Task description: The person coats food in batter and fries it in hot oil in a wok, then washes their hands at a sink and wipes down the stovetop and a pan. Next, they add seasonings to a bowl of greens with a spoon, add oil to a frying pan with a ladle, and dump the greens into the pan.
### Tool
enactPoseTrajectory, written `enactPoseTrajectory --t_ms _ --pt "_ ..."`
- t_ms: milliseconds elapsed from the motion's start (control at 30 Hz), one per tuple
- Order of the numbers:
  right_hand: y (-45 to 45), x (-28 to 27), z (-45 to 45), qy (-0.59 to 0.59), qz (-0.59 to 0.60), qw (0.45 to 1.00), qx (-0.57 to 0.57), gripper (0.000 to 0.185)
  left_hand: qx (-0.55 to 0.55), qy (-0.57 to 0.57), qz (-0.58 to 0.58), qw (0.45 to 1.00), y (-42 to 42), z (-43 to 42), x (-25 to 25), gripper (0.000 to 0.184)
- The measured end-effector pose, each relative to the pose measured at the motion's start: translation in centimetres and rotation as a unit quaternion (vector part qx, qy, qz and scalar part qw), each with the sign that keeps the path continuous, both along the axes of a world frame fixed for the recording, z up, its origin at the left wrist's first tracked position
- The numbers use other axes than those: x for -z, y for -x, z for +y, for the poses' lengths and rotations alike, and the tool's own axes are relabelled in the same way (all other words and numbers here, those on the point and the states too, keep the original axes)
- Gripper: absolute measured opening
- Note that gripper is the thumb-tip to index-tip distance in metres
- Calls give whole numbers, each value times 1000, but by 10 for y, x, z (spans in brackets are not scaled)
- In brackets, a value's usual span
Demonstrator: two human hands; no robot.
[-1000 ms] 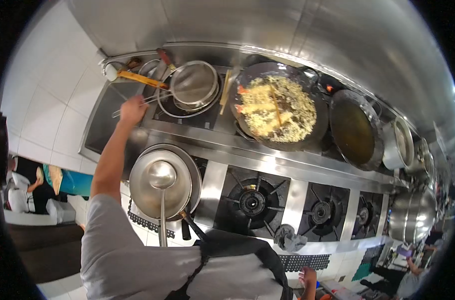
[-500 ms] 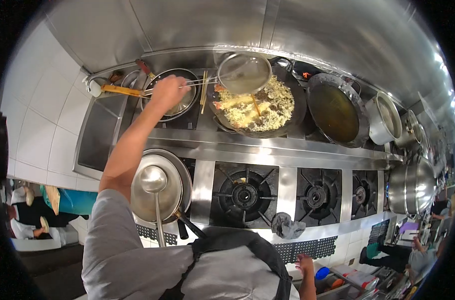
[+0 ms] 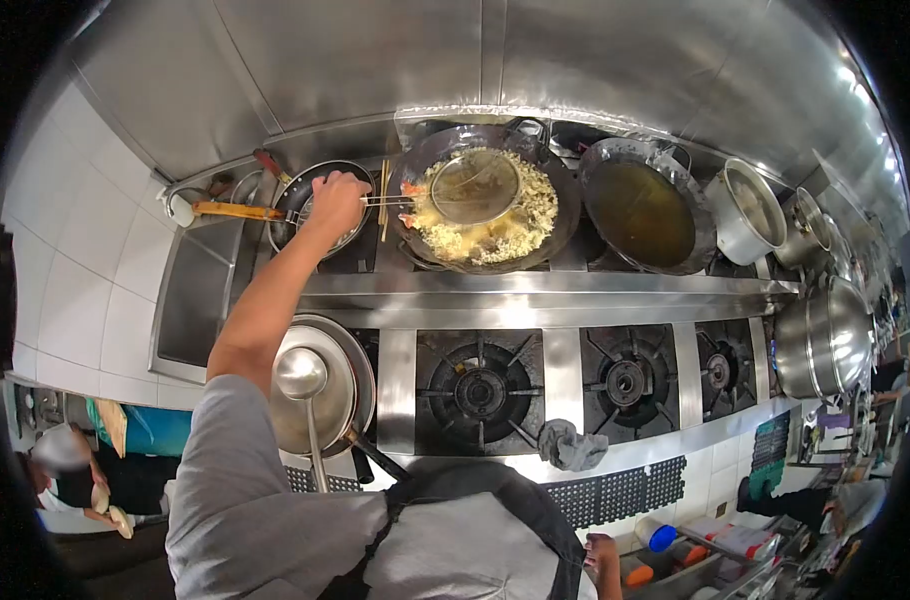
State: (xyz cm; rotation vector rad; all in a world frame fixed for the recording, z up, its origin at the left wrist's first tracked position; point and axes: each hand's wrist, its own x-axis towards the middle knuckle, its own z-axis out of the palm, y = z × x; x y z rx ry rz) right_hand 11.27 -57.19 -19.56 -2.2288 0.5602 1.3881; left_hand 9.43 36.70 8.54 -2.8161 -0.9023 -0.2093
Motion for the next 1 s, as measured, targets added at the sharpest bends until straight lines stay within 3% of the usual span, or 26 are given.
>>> enactPoseTrajectory --t_ms 133,233,433,467,533,633,700,767,800,900,1000 --pt "-23 -7 16 -65 -35 997 -27 14 -51 54 19 997 8 -1 3 48" --pt "-41 -14 31 -106 -64 991 -40 16 -34 7 -67 997 16 -6 13 41" --pt "-53 -24 49 -98 -73 989 85 17 -41 6 -21 999 22 -6 -2 55" --pt "-52 -26 52 -100 -74 989 76 18 -56 21 -12 998 21 -6 -5 56" --pt "-51 -13 38 -156 -114 978 -75 20 -90 53 4 994 20 -9 -9 58" --pt "-61 40 -6 -244 -126 954 -121 23 -68 7 -47 996 36 -10 -16 63" --pt "-56 31 3 -201 -87 966 -138 23 0 5 -152 988 68 -14 -22 55" --pt "-42 17 19 -130 -43 982 -134 22 35 93 -176 979 109 -33 -37 46" --pt "-40 19 21 -106 -28 985 -130 22 35 192 -160 968 134 -47 -46 48" --pt "-35 12 29 -70 -9 989 -128 22 7 433 -122 893 223 -90 -34 51" --pt "-31 -2 42 -59 -16 985 -160 24 -141 530 26 836 323 -144 -22 47"
